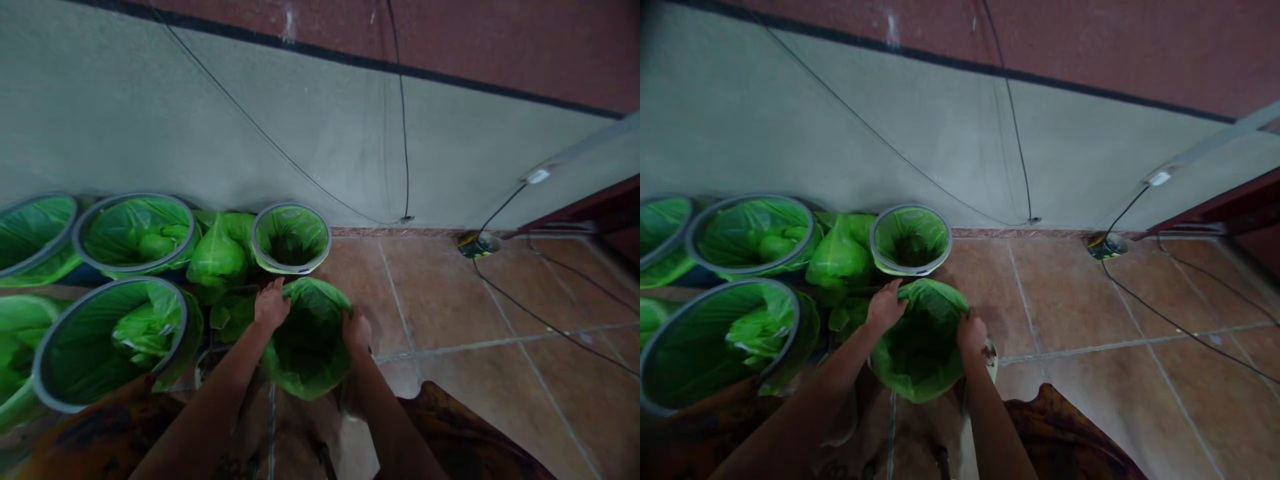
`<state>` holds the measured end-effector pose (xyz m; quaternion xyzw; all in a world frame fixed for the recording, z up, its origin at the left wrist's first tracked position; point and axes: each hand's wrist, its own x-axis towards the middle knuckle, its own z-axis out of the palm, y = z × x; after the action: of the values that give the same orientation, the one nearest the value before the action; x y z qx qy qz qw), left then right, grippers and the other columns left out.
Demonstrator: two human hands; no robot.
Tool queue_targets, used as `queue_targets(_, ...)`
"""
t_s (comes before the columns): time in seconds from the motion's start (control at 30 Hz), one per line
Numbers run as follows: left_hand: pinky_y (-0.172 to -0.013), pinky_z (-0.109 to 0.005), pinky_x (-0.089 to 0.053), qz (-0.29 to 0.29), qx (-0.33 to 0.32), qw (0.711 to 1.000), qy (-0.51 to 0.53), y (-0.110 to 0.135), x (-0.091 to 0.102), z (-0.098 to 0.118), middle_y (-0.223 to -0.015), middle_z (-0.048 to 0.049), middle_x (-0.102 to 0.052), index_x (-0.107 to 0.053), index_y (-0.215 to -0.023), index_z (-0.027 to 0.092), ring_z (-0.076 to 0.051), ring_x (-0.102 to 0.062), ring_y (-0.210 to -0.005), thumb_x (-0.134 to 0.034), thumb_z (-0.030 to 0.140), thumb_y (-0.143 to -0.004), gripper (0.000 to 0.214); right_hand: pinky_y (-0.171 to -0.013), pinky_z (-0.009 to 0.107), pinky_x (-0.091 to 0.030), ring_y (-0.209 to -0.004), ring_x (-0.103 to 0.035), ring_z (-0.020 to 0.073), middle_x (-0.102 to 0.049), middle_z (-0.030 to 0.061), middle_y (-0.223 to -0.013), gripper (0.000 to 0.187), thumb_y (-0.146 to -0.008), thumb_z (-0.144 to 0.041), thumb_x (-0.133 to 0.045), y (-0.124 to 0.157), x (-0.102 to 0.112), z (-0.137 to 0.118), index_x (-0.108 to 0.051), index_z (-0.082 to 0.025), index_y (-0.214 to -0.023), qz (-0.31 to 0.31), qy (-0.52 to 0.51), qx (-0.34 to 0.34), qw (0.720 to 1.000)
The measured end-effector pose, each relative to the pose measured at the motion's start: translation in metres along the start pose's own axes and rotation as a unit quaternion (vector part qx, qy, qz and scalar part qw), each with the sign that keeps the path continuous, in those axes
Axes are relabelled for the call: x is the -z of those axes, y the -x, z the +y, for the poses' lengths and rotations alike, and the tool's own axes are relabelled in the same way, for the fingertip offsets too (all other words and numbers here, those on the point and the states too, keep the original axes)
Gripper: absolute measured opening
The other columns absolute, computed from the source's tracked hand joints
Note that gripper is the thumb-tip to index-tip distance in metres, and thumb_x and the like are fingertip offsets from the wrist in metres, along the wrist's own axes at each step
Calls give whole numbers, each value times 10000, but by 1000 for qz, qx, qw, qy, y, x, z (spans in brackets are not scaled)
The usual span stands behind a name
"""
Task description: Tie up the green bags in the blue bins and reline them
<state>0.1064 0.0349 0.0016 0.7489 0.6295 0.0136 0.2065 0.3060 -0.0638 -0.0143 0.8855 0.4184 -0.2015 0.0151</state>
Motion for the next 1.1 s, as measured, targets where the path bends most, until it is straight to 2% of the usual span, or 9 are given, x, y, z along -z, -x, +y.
queue_targets(0.13,-1033,-326,-428,1,8,996,88,2,-4,-10,-1323,-162,-594,-452,-1382,83,-254,-573,-1212,-618,296,-844,602,-832,336,-482,-1056,-660,284,-687,193,-1129,518,-944,-419,-444,19,-7,24,-520,-94,-1341,28,-97,-42,994)
queue_targets(0.27,-1009,-336,-449,8,-22,994,110,-6,-7,-3,-1289,-132,-630,-527,-1334,127,-244,-615,-1146,-591,329,-875,506,-925,306,-443,-1167,-595,250,-623,176,-1282,487,-983,-380,-329,-9,8,9,-554,-107,-1316,110,-173,24,978)
queue_targets(0.47,-988,-323,-449,-7,-83,992,93,-12,-8,4,-1151,-34,-717,-672,-1128,235,-198,-652,-1070,-537,192,-890,277,-814,231,-443,-934,-665,181,-729,127,-997,423,-1010,-321,-325,-57,19,-21,-708,-142,-1007,18,-178,121,976)
queue_targets(0.57,-966,-317,-462,6,-75,993,92,-8,-14,-2,-1136,-48,-723,-665,-1143,212,-206,-664,-1037,-545,195,-888,283,-820,236,-446,-923,-662,176,-728,121,-1011,408,-1013,-304,-331,-54,7,-17,-702,-137,-1039,30,-157,129,979)
queue_targets(0.67,-977,-318,-458,26,-79,992,92,-2,-23,-6,-1175,-69,-705,-637,-1190,180,-215,-653,-1061,-536,160,-880,327,-905,300,-442,-1029,-634,210,-682,132,-1180,387,-1007,-277,-340,-40,-14,-12,-621,-135,-1232,100,-93,161,977)
queue_targets(0.77,-996,-348,-452,56,-88,991,86,3,-29,-5,-1173,-97,-694,-619,-1207,151,-227,-638,-1082,-508,116,-870,357,-1060,409,-357,-1240,-515,272,-537,166,-1402,429,-966,-211,-388,-22,-35,-11,-510,-105,-1364,173,-28,227,958)
queue_targets(0.87,-1000,-386,-454,87,-103,987,90,7,-29,-3,-1146,-109,-691,-613,-1202,151,-242,-625,-1097,-512,112,-853,366,-1135,477,-261,-1355,-402,292,-451,192,-1472,498,-925,-168,-411,-9,-46,-14,-440,-74,-1414,218,-17,261,940)
queue_targets(0.97,-1005,-417,-461,122,-105,979,125,9,-24,-5,-1164,-118,-679,-599,-1217,145,-257,-618,-1107,-560,128,-812,408,-1123,498,-283,-1350,-412,304,-469,201,-1451,475,-936,-236,-408,-5,-35,-24,-470,-74,-1378,240,-72,264,931)
queue_targets(1.1,-961,-389,-503,179,-27,961,209,5,-16,-12,-1145,-137,-683,-600,-1214,108,-245,-645,-1056,-560,167,-812,408,-961,383,-462,-1121,-621,249,-670,176,-1173,462,-995,-348,-298,-27,14,-62,-499,-100,-1329,194,-174,161,952)
